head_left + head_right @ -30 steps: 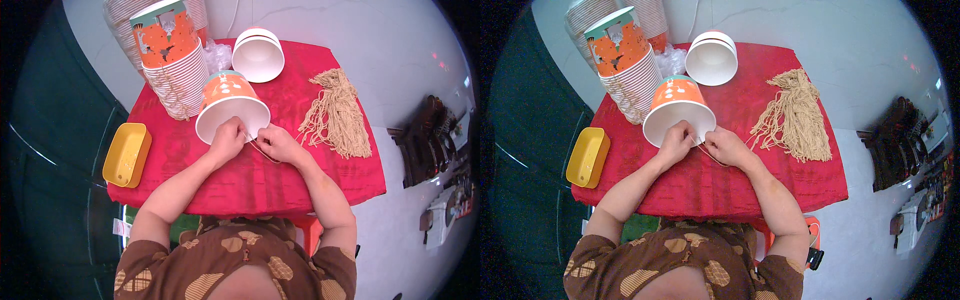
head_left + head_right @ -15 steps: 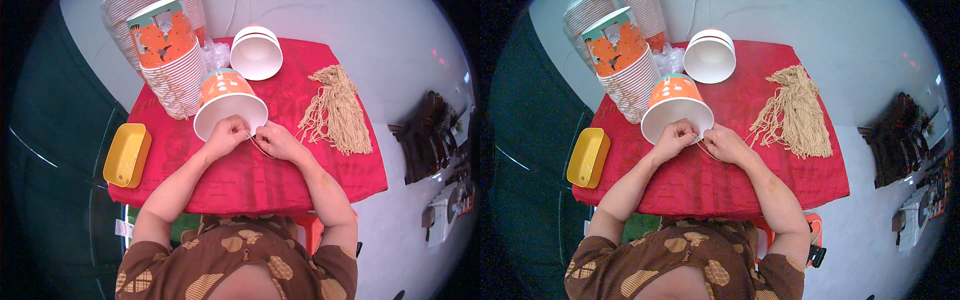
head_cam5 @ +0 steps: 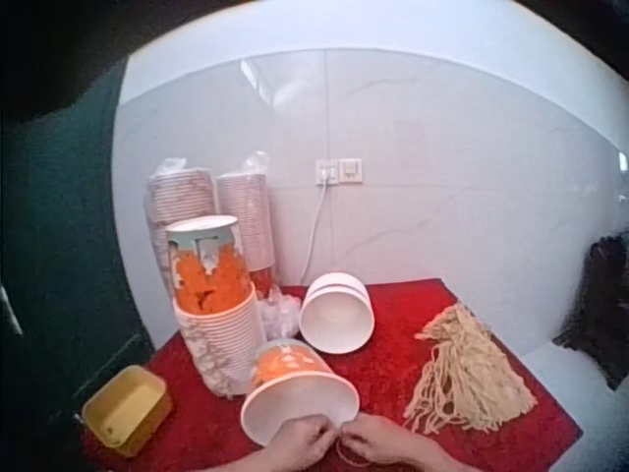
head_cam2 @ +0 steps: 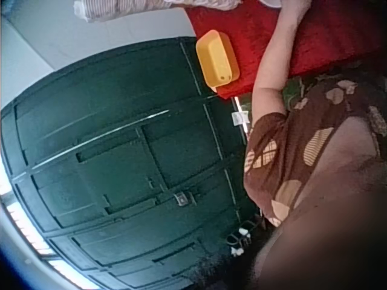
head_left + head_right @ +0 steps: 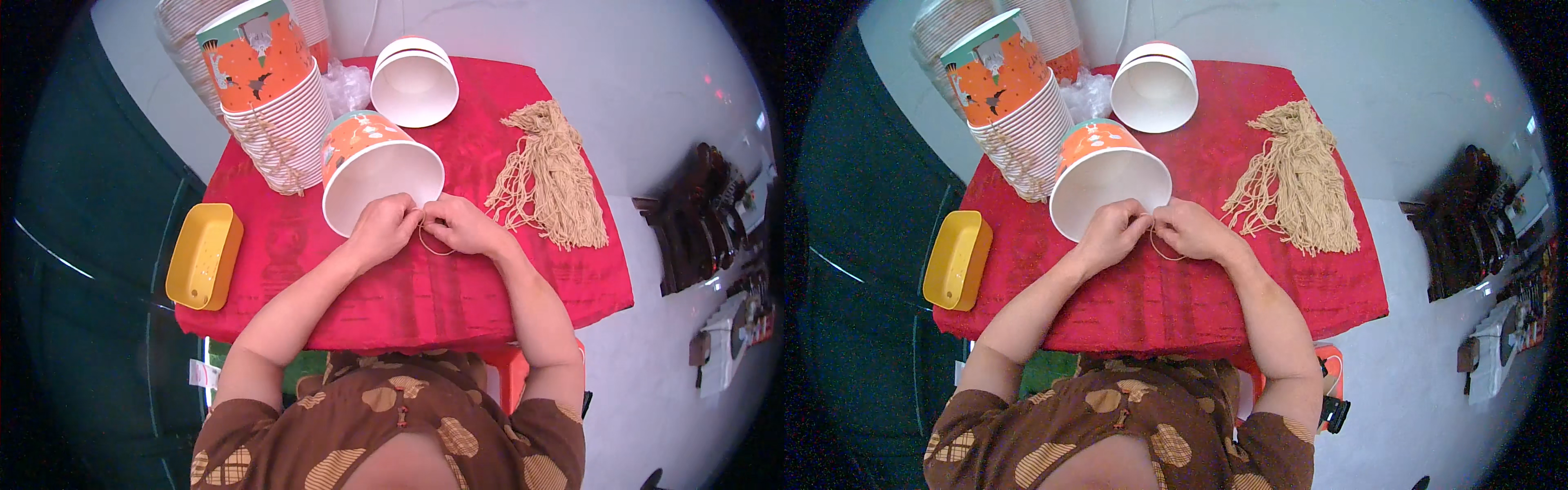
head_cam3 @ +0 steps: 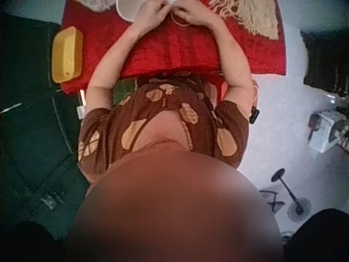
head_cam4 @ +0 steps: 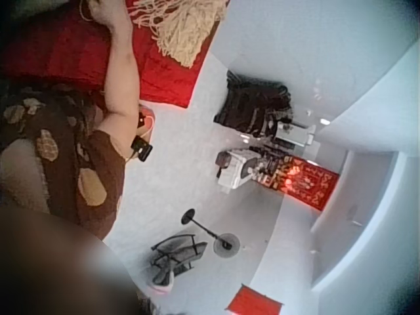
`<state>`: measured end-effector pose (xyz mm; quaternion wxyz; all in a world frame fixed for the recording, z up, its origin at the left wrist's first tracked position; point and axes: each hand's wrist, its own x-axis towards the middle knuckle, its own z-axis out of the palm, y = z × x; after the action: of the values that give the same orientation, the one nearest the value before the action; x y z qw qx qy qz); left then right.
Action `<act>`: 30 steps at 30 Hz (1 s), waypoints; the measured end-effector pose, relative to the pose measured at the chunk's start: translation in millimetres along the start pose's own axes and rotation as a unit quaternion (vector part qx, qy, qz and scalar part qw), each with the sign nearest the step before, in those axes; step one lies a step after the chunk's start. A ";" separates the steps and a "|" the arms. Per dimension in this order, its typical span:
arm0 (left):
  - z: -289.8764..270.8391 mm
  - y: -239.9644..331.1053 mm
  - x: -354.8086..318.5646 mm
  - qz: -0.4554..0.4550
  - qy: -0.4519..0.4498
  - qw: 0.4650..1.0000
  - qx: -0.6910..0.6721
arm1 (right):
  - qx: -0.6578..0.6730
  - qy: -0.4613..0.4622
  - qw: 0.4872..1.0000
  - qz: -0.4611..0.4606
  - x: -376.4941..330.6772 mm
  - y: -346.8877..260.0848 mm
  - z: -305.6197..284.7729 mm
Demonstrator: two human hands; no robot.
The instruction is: Threading and tying strings onto paper bowls for handles or decoration.
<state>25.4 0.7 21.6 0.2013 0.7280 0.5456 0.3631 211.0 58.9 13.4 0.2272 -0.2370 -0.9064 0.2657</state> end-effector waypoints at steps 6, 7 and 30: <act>2.4 -3.9 -1.3 0.002 -0.037 0.999 -0.022 | 0.052 0.021 0.998 0.018 1.8 2.4 1.9; 3.9 -6.5 -2.6 0.004 -0.032 0.999 -0.026 | 0.052 0.021 0.998 0.017 1.9 1.7 3.8; 16.2 -11.8 4.7 0.044 0.024 0.999 0.017 | 0.197 0.073 0.959 0.191 3.8 -0.7 3.0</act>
<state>30.6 10.6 4.3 0.1596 0.7455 0.5240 0.3797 206.2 59.4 12.7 0.2802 -0.3754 -0.7548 0.4592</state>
